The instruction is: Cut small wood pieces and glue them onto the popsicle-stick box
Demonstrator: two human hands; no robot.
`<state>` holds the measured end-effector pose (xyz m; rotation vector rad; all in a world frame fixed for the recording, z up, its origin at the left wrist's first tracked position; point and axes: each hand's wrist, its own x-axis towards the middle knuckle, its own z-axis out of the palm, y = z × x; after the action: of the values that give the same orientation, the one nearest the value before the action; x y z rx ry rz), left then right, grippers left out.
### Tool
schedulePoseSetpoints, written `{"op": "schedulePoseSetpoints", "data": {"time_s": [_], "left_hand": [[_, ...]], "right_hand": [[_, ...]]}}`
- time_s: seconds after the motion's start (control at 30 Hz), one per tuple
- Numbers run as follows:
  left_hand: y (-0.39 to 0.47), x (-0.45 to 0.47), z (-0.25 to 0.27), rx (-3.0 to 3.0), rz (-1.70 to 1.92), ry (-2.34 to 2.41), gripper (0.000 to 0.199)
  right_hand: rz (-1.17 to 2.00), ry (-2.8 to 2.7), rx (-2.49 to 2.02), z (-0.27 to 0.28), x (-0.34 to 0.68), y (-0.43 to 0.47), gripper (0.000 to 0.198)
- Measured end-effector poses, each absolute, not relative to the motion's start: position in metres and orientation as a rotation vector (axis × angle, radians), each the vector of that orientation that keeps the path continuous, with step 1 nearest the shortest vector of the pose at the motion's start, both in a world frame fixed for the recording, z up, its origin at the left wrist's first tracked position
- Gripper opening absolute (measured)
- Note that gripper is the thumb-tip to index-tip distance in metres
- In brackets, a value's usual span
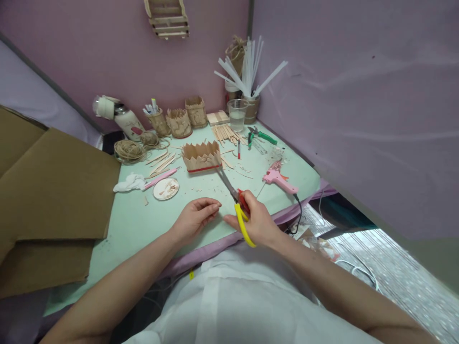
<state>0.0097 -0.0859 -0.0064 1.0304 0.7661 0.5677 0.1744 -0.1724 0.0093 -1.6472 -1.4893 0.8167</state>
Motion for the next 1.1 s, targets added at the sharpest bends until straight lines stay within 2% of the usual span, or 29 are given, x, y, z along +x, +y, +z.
{"op": "schedulePoseSetpoints", "data": {"time_s": [0.17, 0.3, 0.37, 1.1], "left_hand": [[-0.087, 0.01, -0.007, 1.185, 0.654, 0.817, 0.02], [-0.087, 0.009, -0.008, 1.293, 0.694, 0.821, 0.01], [-0.086, 0.008, -0.008, 1.334, 0.73, 0.818, 0.011], [-0.087, 0.007, -0.003, 1.524, 0.825, 0.771, 0.012]], "right_hand": [[0.521, -1.825, -2.051, 0.018, 0.195, -0.183, 0.037], [0.433, -2.014, -2.107, 0.02, 0.198, -0.189, 0.035], [0.408, -2.047, -2.113, 0.019, 0.198, -0.19, 0.036], [0.459, -2.065, -2.122, 0.019, 0.195, -0.19, 0.035]]}}
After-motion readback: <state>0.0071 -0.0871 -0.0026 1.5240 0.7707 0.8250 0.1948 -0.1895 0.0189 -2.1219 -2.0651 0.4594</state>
